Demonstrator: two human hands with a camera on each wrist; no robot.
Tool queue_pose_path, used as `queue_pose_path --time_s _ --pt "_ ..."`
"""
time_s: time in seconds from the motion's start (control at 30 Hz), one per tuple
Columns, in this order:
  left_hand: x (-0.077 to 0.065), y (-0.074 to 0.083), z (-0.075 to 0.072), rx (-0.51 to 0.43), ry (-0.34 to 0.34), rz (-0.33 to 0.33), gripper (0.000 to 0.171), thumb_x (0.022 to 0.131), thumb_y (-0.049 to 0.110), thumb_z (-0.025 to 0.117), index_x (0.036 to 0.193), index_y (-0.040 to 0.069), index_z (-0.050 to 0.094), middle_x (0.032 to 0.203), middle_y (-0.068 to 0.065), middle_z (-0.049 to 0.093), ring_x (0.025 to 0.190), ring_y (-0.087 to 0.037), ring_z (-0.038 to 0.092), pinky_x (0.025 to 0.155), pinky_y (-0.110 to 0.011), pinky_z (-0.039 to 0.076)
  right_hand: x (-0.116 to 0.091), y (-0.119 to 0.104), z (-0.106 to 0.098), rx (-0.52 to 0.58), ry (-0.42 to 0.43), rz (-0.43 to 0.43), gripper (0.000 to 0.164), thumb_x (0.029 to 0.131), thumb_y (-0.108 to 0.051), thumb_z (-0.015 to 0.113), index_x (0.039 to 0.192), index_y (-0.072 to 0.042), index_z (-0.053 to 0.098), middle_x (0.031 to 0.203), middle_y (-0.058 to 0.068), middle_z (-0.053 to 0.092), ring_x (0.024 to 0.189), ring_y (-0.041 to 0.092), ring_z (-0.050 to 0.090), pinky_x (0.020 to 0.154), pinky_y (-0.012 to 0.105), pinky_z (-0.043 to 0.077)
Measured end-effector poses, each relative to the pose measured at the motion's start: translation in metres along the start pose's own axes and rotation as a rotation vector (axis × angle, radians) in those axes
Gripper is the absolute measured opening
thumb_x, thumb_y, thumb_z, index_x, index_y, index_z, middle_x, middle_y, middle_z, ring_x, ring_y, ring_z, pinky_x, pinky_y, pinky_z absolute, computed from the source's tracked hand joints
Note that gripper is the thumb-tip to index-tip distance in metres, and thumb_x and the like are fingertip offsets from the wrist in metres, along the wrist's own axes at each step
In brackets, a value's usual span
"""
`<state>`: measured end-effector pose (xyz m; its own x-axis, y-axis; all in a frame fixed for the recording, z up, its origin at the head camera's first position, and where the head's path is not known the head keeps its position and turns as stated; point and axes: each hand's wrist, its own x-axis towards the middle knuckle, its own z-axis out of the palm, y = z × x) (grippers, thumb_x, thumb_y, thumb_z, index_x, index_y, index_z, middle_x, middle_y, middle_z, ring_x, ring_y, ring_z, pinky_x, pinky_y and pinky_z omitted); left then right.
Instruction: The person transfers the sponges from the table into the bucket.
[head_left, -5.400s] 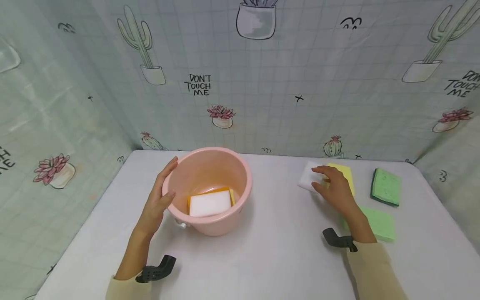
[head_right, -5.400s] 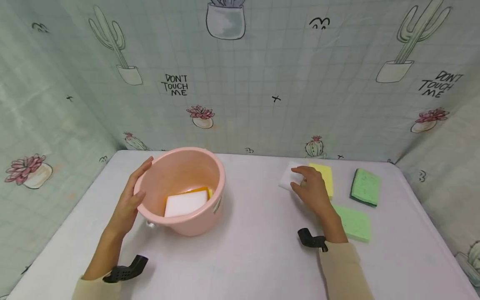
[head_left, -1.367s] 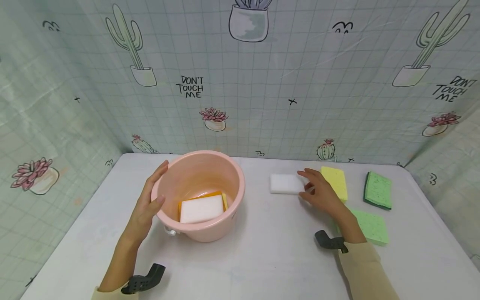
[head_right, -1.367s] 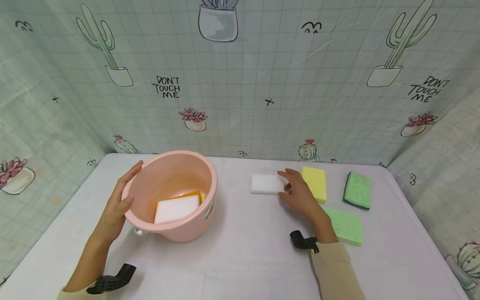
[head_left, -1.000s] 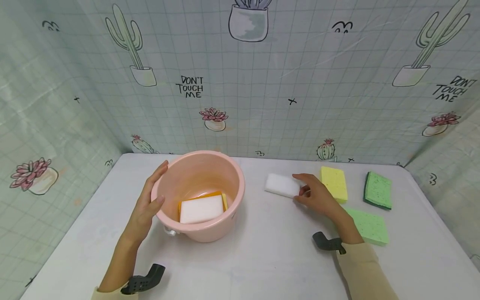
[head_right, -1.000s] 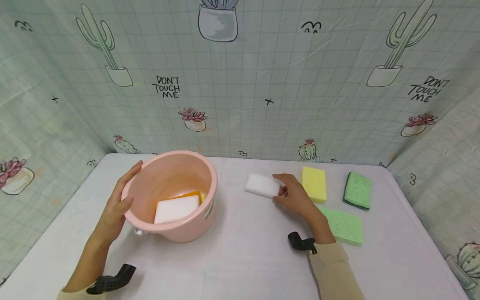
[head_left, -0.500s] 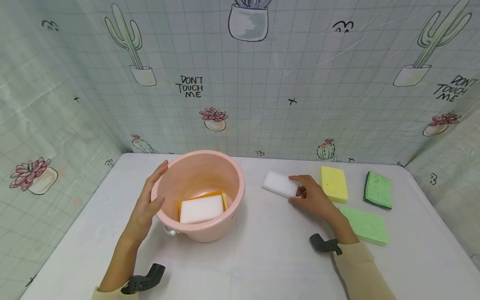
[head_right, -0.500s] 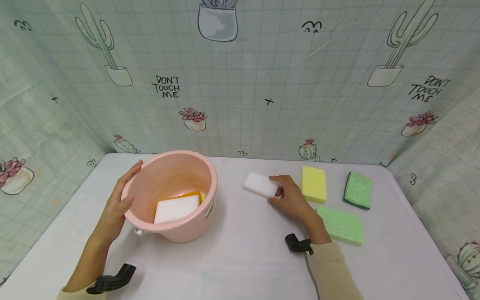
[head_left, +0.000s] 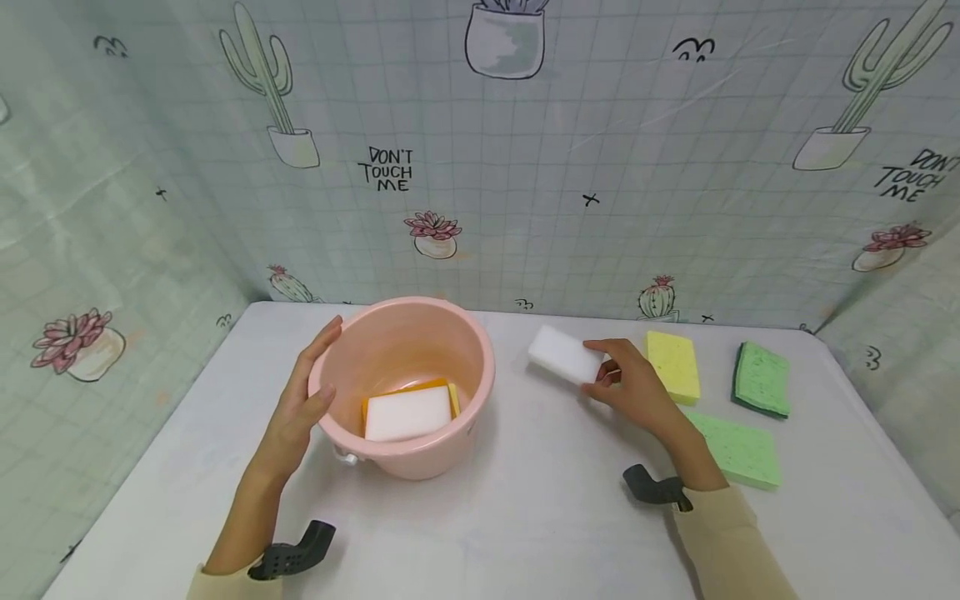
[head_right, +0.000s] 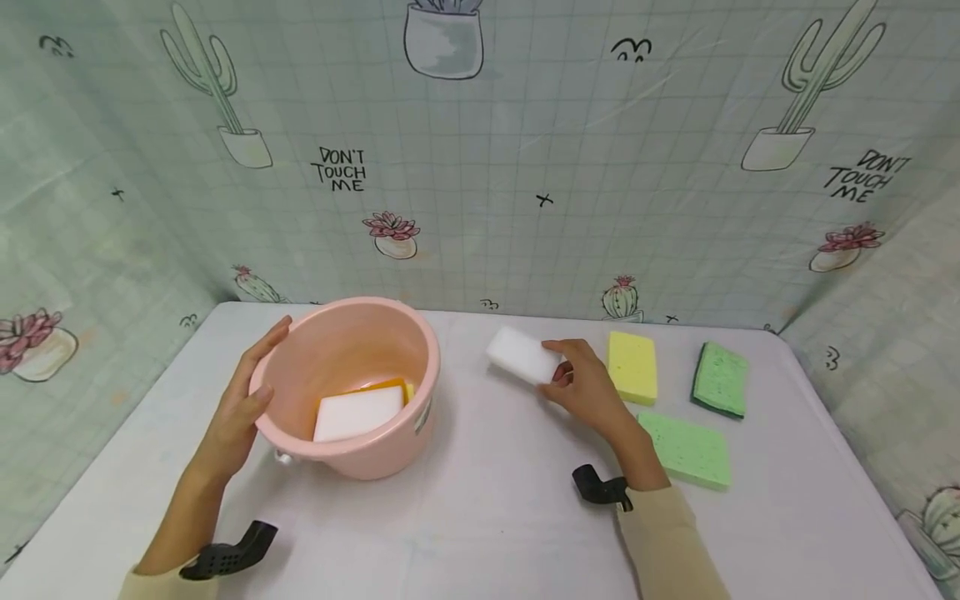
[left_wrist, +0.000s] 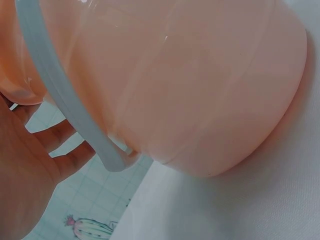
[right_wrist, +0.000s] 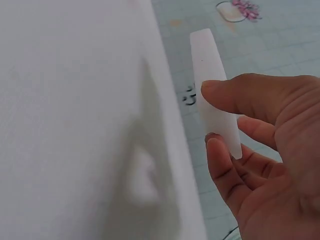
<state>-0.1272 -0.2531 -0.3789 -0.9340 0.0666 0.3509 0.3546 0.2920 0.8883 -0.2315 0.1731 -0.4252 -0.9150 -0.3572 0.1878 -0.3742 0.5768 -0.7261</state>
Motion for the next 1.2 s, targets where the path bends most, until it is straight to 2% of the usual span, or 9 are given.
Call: queue_pose_path --time_s 0.23,0.33,0.47,0.6,0.67,0.87,1.03,1.2 --pt "0.001 -0.002 0.002 0.005 -0.005 -0.005 0.063 0.090 0.014 0.046 0.150 0.021 0.029 0.156 0.010 0.021 0.142 -0.018 0.019 0.107 -0.035 0.030 -0.003 -0.029 -0.017 0.030 0.044 -0.084 0.061 0.078 -0.004 0.077 0.134 -0.006 0.051 0.124 0.013 0.047 0.087 0.023 0.057 0.077 0.037 0.054" --pt "0.001 -0.002 0.002 0.006 -0.005 -0.006 0.063 0.090 0.014 0.046 0.150 0.022 0.030 0.156 0.010 0.021 0.142 -0.017 0.019 0.108 -0.037 0.030 -0.002 -0.040 -0.023 0.054 0.052 -0.139 0.062 0.078 -0.001 0.077 0.134 -0.007 0.051 0.126 0.012 0.047 0.088 0.022 0.057 0.075 0.029 0.053" --pt "0.001 -0.001 0.002 0.008 -0.008 -0.001 0.063 0.090 0.015 0.046 0.150 0.022 0.030 0.156 0.010 0.021 0.142 -0.017 0.019 0.107 -0.034 0.030 0.000 -0.055 -0.031 0.107 0.030 -0.211 0.062 0.078 -0.001 0.076 0.135 -0.008 0.051 0.126 0.011 0.047 0.090 0.021 0.058 0.075 0.023 0.051" --pt "0.001 -0.001 0.001 0.016 -0.011 0.002 0.063 0.090 0.015 0.045 0.151 0.022 0.029 0.156 0.009 0.021 0.142 -0.018 0.019 0.106 -0.030 0.031 0.002 -0.068 -0.035 0.148 -0.002 -0.257 0.062 0.080 -0.004 0.076 0.136 -0.010 0.051 0.126 0.009 0.047 0.091 0.021 0.058 0.078 0.027 0.052" --pt "0.002 -0.001 0.001 0.019 -0.014 0.000 0.063 0.091 0.015 0.045 0.151 0.022 0.028 0.156 0.009 0.020 0.142 -0.018 0.019 0.106 -0.030 0.031 0.004 -0.075 -0.037 0.143 -0.008 -0.269 0.061 0.080 -0.006 0.075 0.136 -0.010 0.051 0.126 0.008 0.047 0.091 0.020 0.057 0.078 0.026 0.052" --pt "0.001 -0.002 0.000 0.012 -0.028 0.008 0.063 0.091 0.013 0.043 0.152 0.020 0.026 0.157 0.007 0.018 0.142 -0.018 0.017 0.107 -0.033 0.029 0.013 -0.094 -0.036 0.142 -0.031 -0.324 0.061 0.080 -0.006 0.076 0.135 -0.011 0.052 0.128 0.006 0.048 0.090 0.019 0.056 0.077 0.029 0.053" --pt "0.001 -0.002 -0.001 0.002 -0.020 0.020 0.062 0.092 0.015 0.043 0.151 0.020 0.027 0.157 0.007 0.019 0.143 -0.018 0.017 0.106 -0.028 0.028 0.020 -0.110 -0.030 0.174 -0.067 -0.355 0.060 0.079 -0.003 0.076 0.134 -0.010 0.053 0.129 0.006 0.048 0.089 0.020 0.056 0.078 0.035 0.054" --pt "0.000 -0.005 -0.003 -0.009 -0.033 0.043 0.061 0.093 0.013 0.040 0.151 0.018 0.026 0.158 0.004 0.017 0.143 -0.019 0.014 0.108 -0.029 0.023 0.026 -0.124 -0.021 0.193 -0.114 -0.358 0.060 0.078 -0.001 0.077 0.133 -0.008 0.054 0.127 0.006 0.048 0.088 0.019 0.057 0.078 0.033 0.054"
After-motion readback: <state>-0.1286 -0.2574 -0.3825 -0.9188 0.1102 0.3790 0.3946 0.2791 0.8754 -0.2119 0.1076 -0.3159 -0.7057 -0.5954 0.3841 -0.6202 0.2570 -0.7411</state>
